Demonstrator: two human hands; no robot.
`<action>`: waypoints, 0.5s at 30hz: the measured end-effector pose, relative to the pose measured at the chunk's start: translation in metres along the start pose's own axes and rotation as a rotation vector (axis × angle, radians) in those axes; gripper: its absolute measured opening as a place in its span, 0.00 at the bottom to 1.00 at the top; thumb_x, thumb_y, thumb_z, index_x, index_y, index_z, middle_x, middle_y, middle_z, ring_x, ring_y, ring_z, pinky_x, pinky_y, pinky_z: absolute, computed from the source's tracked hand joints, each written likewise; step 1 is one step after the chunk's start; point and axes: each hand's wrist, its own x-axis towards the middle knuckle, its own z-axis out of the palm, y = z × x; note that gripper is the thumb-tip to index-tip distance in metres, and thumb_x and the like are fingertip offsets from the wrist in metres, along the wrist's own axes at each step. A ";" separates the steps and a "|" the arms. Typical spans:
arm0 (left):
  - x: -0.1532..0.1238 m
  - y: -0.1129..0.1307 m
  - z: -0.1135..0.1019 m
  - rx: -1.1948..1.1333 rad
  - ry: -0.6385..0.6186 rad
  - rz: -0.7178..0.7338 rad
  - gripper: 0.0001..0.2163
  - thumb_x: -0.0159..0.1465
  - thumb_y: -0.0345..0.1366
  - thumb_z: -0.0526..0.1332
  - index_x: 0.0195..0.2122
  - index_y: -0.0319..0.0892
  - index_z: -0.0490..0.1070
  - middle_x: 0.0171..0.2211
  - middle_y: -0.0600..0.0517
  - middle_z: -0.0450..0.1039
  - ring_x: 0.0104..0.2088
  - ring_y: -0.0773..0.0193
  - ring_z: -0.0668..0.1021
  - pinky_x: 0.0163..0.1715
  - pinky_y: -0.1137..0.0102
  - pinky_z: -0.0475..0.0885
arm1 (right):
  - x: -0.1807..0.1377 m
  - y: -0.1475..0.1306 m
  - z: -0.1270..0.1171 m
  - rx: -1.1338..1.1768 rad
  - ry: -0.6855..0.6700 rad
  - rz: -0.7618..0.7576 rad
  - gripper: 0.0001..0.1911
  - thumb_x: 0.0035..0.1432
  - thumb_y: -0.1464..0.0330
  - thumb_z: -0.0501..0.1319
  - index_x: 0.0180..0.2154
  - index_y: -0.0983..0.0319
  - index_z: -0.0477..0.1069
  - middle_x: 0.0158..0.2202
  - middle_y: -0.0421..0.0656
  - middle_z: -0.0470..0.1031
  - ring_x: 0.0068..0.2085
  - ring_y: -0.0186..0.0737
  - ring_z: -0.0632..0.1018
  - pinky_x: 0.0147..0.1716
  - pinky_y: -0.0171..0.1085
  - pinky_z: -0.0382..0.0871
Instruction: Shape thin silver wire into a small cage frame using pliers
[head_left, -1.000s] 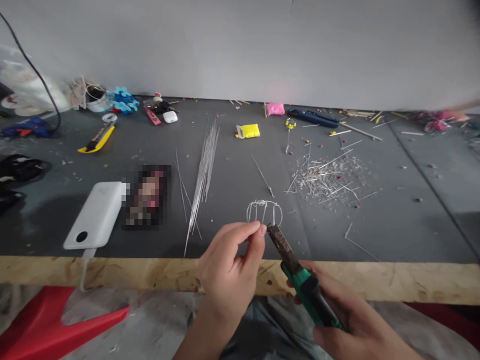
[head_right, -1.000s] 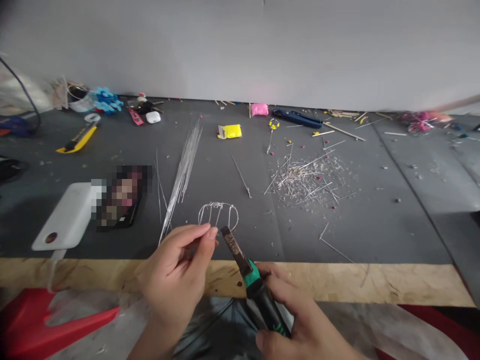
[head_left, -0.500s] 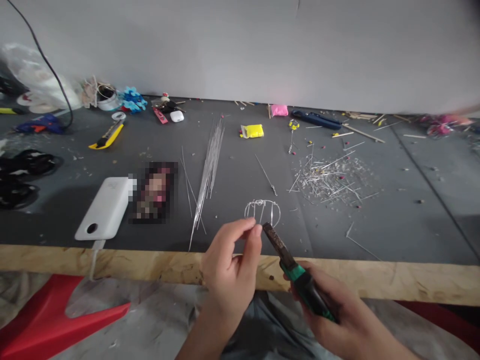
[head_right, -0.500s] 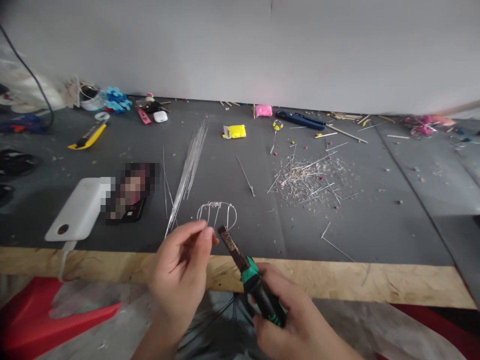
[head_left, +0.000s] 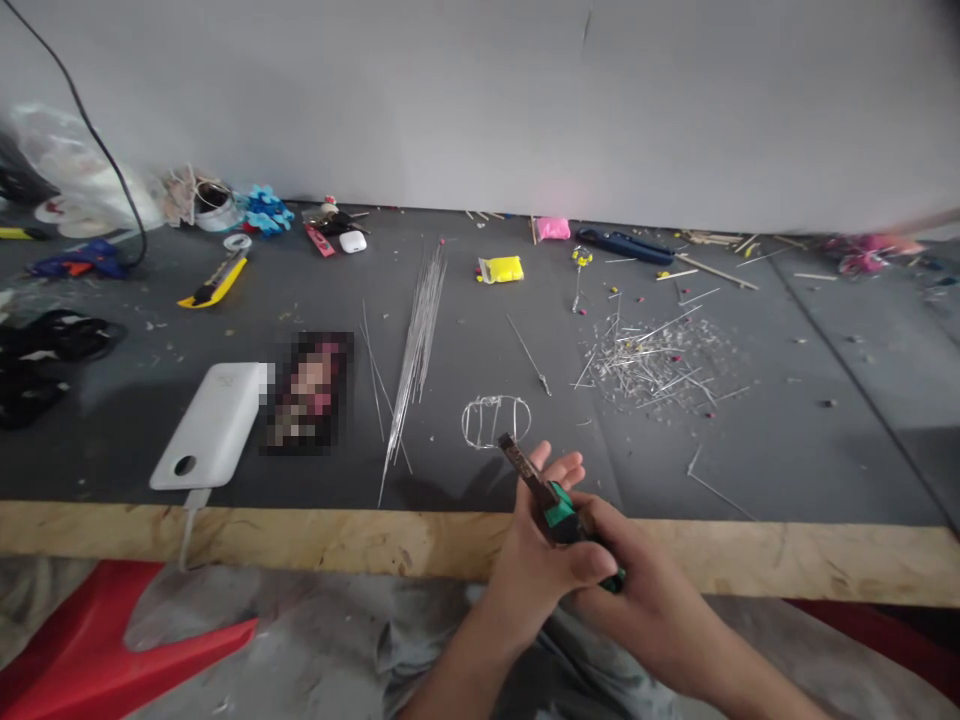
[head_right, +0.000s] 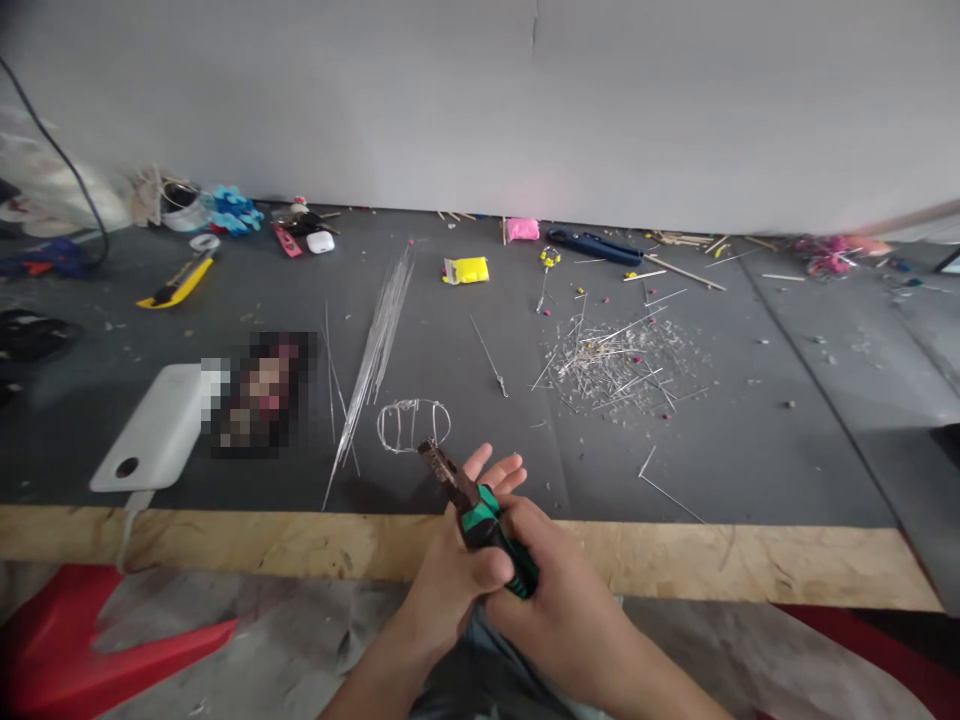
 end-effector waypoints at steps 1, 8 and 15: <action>0.001 0.001 0.000 0.049 0.003 -0.028 0.40 0.40 0.43 0.77 0.55 0.46 0.64 0.59 0.42 0.65 0.62 0.46 0.63 0.61 0.51 0.56 | 0.001 0.001 -0.001 -0.001 0.003 -0.022 0.15 0.49 0.78 0.56 0.39 0.60 0.66 0.41 0.43 0.73 0.45 0.44 0.75 0.45 0.42 0.70; 0.009 0.003 0.007 0.203 0.141 0.004 0.16 0.48 0.26 0.65 0.39 0.43 0.69 0.53 0.46 0.71 0.53 0.53 0.73 0.55 0.56 0.64 | 0.005 0.016 0.005 0.006 0.101 0.023 0.14 0.50 0.78 0.56 0.39 0.59 0.61 0.39 0.42 0.72 0.39 0.40 0.75 0.40 0.40 0.70; 0.012 0.003 0.011 0.107 0.083 0.013 0.13 0.46 0.24 0.64 0.30 0.44 0.62 0.50 0.46 0.74 0.53 0.56 0.73 0.52 0.61 0.65 | 0.004 0.025 0.008 0.032 0.094 0.100 0.27 0.50 0.78 0.58 0.53 0.59 0.61 0.51 0.47 0.72 0.50 0.45 0.75 0.49 0.45 0.69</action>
